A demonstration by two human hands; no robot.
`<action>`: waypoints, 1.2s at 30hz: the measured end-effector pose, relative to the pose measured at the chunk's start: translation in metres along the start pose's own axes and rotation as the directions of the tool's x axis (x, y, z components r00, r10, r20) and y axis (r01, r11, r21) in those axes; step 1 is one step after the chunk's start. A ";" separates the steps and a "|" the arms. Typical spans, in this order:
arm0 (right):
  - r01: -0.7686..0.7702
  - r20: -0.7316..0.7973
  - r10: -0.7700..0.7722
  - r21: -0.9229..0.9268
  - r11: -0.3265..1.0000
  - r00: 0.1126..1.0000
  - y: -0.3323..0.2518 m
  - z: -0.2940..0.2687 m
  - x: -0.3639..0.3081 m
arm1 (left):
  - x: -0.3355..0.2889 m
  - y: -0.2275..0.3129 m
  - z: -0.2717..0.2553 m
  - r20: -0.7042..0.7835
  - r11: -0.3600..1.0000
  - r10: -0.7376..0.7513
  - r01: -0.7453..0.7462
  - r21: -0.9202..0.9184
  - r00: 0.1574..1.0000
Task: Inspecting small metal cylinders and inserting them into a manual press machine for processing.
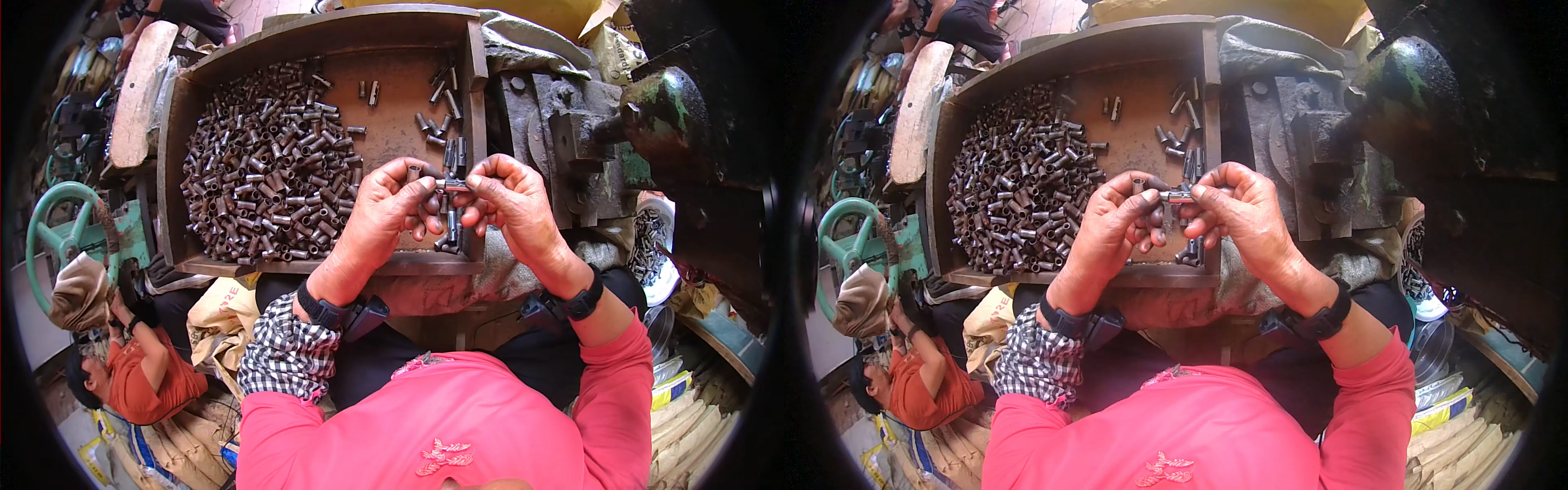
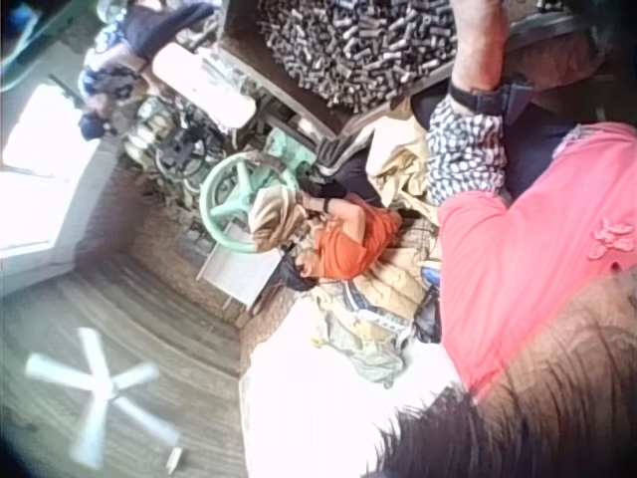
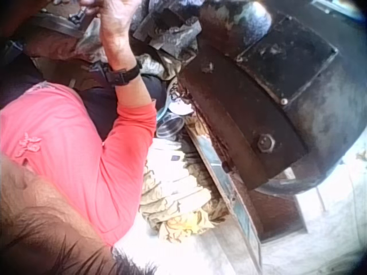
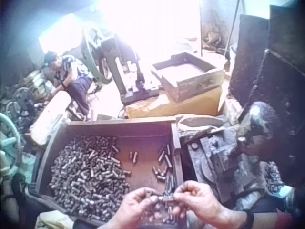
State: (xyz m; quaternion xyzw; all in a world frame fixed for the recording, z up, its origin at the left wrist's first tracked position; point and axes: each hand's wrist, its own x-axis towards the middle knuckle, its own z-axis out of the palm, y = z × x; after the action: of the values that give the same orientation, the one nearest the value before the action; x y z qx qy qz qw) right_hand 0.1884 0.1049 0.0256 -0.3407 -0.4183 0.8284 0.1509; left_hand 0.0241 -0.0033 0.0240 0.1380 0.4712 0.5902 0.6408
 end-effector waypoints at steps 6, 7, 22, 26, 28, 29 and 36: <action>-0.001 -0.007 0.001 0.000 1.000 1.000 0.001 0.000 0.000 | 0.000 -0.006 0.000 0.002 0.995 0.077 -0.077 0.061 0.997; 0.001 -0.005 -0.001 0.008 1.000 1.000 0.001 -0.001 0.000 | 0.000 -0.006 0.001 0.004 0.995 0.077 -0.077 0.061 0.997; -0.049 0.133 0.064 -0.114 0.992 0.989 -0.008 0.001 0.004 | -0.006 -0.010 0.003 0.506 -0.095 0.435 -0.521 0.848 0.745; -0.036 0.137 0.068 -0.224 0.974 0.988 -0.008 0.013 0.010 | -0.004 -0.007 -0.005 0.529 0.052 0.523 -0.645 0.763 0.668; 0.166 0.004 -0.180 -0.414 0.895 0.984 -0.010 0.021 0.020 | -0.011 0.005 -0.004 -0.032 0.845 0.126 -0.090 0.527 0.991; 0.353 0.058 -0.448 -0.708 0.612 0.892 -0.013 0.024 0.031 | -0.007 0.008 -0.011 -0.082 0.969 0.029 -0.008 0.248 0.996; 0.264 0.596 -0.265 -0.652 -0.711 0.758 -0.035 0.035 0.116 | -0.009 0.029 -0.035 -0.204 0.993 0.106 -0.113 -0.019 0.973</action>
State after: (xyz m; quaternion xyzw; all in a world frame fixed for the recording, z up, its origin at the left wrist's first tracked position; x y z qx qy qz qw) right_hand 0.0798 0.1674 0.0171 -0.1137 -0.9874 -0.0964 0.0535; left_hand -0.0192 -0.0172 0.0311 0.0932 0.5167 0.6426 0.5580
